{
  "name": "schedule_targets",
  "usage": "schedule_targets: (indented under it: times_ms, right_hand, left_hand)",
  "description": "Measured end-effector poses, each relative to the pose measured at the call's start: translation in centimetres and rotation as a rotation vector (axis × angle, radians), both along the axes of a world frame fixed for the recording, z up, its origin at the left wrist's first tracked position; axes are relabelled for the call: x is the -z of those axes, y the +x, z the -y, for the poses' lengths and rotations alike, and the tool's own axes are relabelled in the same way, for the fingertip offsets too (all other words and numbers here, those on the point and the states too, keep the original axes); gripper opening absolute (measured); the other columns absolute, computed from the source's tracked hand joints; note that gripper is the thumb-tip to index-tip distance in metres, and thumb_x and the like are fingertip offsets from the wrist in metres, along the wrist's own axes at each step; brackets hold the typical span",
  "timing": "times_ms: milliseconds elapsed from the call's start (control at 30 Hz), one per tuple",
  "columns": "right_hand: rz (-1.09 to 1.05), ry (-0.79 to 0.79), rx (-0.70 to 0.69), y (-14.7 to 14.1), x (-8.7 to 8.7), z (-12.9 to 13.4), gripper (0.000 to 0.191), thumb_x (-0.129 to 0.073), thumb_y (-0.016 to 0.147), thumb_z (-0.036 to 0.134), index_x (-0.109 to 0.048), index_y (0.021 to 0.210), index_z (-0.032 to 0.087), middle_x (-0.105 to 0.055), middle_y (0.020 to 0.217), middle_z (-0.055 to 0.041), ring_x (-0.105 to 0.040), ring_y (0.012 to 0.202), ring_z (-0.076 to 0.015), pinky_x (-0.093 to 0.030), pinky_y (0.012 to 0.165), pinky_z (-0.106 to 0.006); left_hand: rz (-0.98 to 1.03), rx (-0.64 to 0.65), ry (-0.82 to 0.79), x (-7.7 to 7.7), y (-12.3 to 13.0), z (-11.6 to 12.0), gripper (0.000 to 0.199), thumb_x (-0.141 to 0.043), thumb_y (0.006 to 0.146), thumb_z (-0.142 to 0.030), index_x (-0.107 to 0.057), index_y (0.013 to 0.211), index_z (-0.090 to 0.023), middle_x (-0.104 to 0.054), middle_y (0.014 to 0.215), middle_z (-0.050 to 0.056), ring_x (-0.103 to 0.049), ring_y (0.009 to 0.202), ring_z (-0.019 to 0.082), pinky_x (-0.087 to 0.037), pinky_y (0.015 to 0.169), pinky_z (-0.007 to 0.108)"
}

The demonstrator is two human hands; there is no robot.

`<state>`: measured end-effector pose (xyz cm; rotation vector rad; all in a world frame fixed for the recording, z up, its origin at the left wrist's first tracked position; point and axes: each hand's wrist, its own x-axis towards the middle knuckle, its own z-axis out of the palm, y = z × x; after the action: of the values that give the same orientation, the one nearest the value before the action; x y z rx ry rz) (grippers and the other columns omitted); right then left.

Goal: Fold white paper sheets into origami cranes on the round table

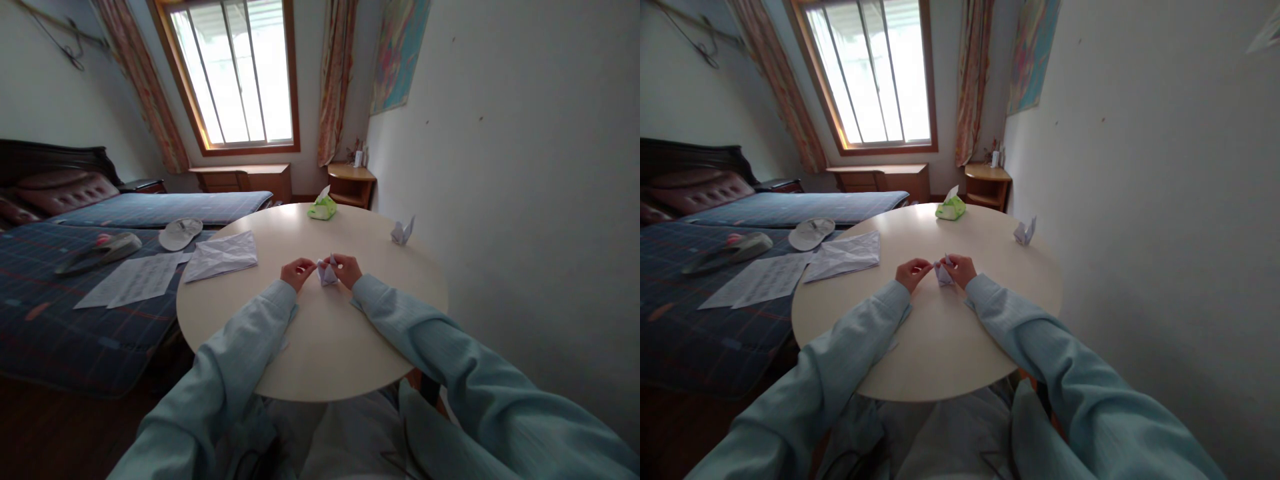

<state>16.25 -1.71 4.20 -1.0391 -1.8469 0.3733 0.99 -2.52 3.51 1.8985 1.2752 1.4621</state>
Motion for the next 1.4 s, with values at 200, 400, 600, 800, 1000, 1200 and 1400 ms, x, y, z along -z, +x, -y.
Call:
schedule_targets:
  times_ms: [200, 400, 600, 800, 1000, 1200, 1400]
  right_hand:
    - [-0.003, 0.015, -0.025, 0.0, -0.2, 0.2, 0.016, -0.050, 0.064, 0.027, -0.061, 0.063, 0.015, -0.057, 0.055, -0.0003, -0.047, 0.052, -0.0085, -0.036, 0.049, -0.018]
    - [0.015, 0.023, -0.057, 0.1, -0.2, 0.1, 0.016, -0.049, 0.065, 0.027, -0.060, 0.062, 0.014, -0.058, 0.058, -0.0012, -0.048, 0.054, -0.0090, -0.036, 0.050, -0.019]
    - [0.021, 0.026, -0.050, 0.0, -0.3, 0.2, 0.017, -0.050, 0.065, 0.027, -0.059, 0.062, 0.014, -0.057, 0.056, -0.0008, -0.047, 0.052, -0.0081, -0.035, 0.049, -0.018]
    - [0.026, 0.034, -0.054, 0.0, -0.5, 0.4, 0.018, -0.050, 0.066, 0.029, -0.059, 0.061, 0.014, -0.056, 0.056, -0.0003, -0.046, 0.052, -0.0075, -0.035, 0.049, -0.017]
    - [0.007, 0.026, -0.049, 0.0, -0.4, 0.3, 0.020, -0.049, 0.066, 0.032, -0.059, 0.061, 0.015, -0.055, 0.055, -0.0001, -0.045, 0.051, -0.0074, -0.036, 0.049, -0.017]
    - [-0.025, 0.026, -0.018, 0.1, -0.3, 0.2, 0.023, -0.049, 0.066, 0.036, -0.059, 0.061, 0.015, -0.054, 0.054, 0.0000, -0.044, 0.051, -0.0075, -0.036, 0.049, -0.018]
    - [-0.041, 0.026, -0.020, -0.1, -0.5, 0.4, 0.023, -0.050, 0.066, 0.035, -0.058, 0.060, 0.014, -0.054, 0.054, -0.0005, -0.044, 0.051, -0.0076, -0.036, 0.049, -0.018]
  left_hand:
    - [0.056, 0.081, -0.031, 0.3, 0.1, -0.1, 0.024, -0.057, 0.058, -0.035, -0.055, 0.072, -0.015, -0.059, 0.064, 0.001, -0.053, 0.056, 0.008, -0.043, 0.048, 0.018]
    - [0.024, 0.103, -0.086, 0.9, 0.1, -0.5, 0.025, -0.055, 0.059, -0.039, -0.057, 0.068, -0.016, -0.060, 0.063, 0.001, -0.054, 0.056, 0.009, -0.042, 0.049, 0.019]
    - [0.014, 0.069, -0.082, 1.0, 0.1, -0.6, 0.025, -0.055, 0.059, -0.040, -0.058, 0.065, -0.016, -0.060, 0.060, 0.000, -0.053, 0.055, 0.009, -0.042, 0.049, 0.019]
    - [-0.009, 0.046, -0.088, 0.7, 0.1, -0.3, 0.025, -0.055, 0.059, -0.039, -0.058, 0.064, -0.015, -0.060, 0.059, 0.001, -0.053, 0.056, 0.009, -0.041, 0.049, 0.019]
    - [0.006, 0.032, -0.117, 0.5, 0.1, -0.2, 0.025, -0.054, 0.059, -0.040, -0.058, 0.063, -0.015, -0.060, 0.059, 0.001, -0.054, 0.057, 0.010, -0.041, 0.050, 0.019]
    - [0.026, 0.023, -0.126, 0.4, 0.1, -0.3, 0.025, -0.054, 0.059, -0.039, -0.058, 0.063, -0.015, -0.060, 0.058, 0.001, -0.054, 0.056, 0.010, -0.041, 0.049, 0.019]
    - [0.024, 0.031, -0.114, 0.6, 0.1, -0.4, 0.023, -0.054, 0.060, -0.038, -0.057, 0.063, -0.015, -0.060, 0.058, 0.000, -0.054, 0.056, 0.010, -0.041, 0.049, 0.019]
